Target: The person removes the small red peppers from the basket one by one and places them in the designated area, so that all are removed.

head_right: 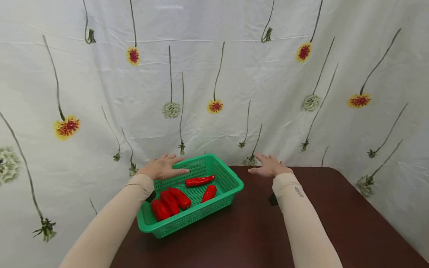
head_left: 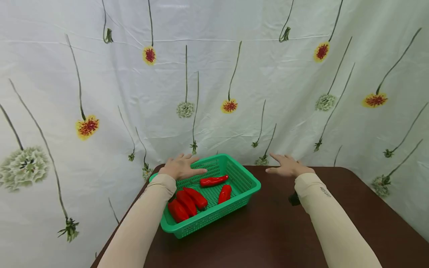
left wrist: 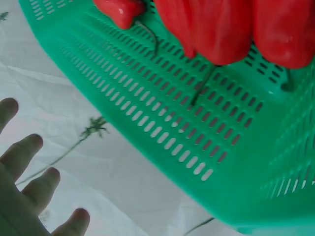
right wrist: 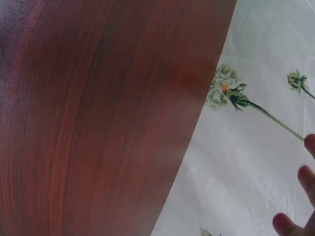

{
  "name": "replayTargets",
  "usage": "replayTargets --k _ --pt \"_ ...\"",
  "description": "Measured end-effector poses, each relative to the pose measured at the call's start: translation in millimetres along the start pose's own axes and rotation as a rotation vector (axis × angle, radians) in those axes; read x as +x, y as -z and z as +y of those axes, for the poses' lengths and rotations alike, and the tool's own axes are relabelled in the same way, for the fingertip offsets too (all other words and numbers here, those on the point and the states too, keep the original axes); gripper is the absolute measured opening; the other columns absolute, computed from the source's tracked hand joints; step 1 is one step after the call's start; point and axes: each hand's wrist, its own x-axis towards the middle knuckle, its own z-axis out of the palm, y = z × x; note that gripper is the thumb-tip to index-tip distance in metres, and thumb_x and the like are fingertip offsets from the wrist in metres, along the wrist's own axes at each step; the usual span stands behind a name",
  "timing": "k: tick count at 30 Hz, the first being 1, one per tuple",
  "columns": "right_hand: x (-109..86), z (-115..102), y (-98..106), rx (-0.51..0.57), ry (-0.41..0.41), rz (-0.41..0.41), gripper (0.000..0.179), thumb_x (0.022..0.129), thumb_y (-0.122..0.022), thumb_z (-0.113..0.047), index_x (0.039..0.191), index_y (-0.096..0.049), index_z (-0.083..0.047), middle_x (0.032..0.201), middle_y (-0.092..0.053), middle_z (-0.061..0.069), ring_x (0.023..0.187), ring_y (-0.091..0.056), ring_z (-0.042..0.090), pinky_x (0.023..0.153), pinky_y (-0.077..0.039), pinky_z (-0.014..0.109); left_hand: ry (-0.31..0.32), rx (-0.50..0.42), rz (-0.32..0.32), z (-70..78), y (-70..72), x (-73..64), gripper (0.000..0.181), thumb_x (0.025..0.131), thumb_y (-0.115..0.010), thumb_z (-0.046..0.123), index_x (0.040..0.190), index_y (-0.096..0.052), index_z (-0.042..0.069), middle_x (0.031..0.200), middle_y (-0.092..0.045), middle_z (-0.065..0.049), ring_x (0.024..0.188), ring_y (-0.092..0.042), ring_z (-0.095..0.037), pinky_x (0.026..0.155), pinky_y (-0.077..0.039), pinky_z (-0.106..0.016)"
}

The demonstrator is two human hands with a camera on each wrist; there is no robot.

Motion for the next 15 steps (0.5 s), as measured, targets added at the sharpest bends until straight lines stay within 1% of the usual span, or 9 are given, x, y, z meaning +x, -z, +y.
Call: replayTargets --k 3,5,7,11,15 --pt "2.9 -3 0 0.015 0.028 -0.016 0.083 0.098 -0.054 -0.051 0.161 -0.019 -0.010 0.162 -0.022 0.028 0.148 -0.016 0.054 0.112 -0.019 0.075 -0.057 -0.016 -0.001 -1.7 2.8 -1.2 0.087 0.089 -0.040 0.079 0.158 -0.033 0.026 0.165 -0.026 -0.013 0.153 -0.020 -0.042 0.117 -0.019 -0.069" --pt "3.7 -5 1 0.041 0.045 -0.025 0.082 0.099 -0.054 -0.049 0.159 -0.021 -0.006 0.160 -0.025 0.030 0.146 -0.024 0.055 0.111 -0.028 0.072 -0.086 -0.060 0.004 -3.3 4.8 -2.9 0.085 0.090 -0.041 0.077 0.156 -0.037 0.023 0.163 -0.032 -0.013 0.151 -0.027 -0.040 0.116 -0.027 -0.065" --pt "4.2 -7 1 0.074 0.057 -0.029 0.081 0.099 -0.055 -0.047 0.159 -0.023 -0.004 0.158 -0.029 0.032 0.143 -0.032 0.054 0.109 -0.035 0.067 -0.119 -0.122 0.018 -5.8 6.7 -5.5 0.083 0.092 -0.043 0.074 0.154 -0.041 0.018 0.160 -0.037 -0.013 0.148 -0.034 -0.040 0.114 -0.033 -0.061" --pt "4.6 -12 0 0.141 0.072 -0.034 0.077 0.099 -0.056 -0.045 0.157 -0.028 -0.002 0.151 -0.040 0.033 0.137 -0.043 0.050 0.104 -0.042 0.063 -0.135 -0.245 0.058 -13.6 9.5 -14.4 0.077 0.095 -0.047 0.067 0.150 -0.046 0.014 0.157 -0.043 -0.013 0.145 -0.039 -0.039 0.113 -0.036 -0.059" --pt "4.6 -16 -2 0.204 0.098 -0.036 0.072 0.099 -0.058 -0.041 0.153 -0.034 -0.001 0.145 -0.047 0.033 0.131 -0.049 0.049 0.100 -0.047 0.060 -0.141 -0.303 0.104 -23.3 11.6 -26.3 0.072 0.095 -0.049 0.064 0.148 -0.049 0.015 0.155 -0.045 -0.013 0.142 -0.044 -0.038 0.109 -0.041 -0.058"
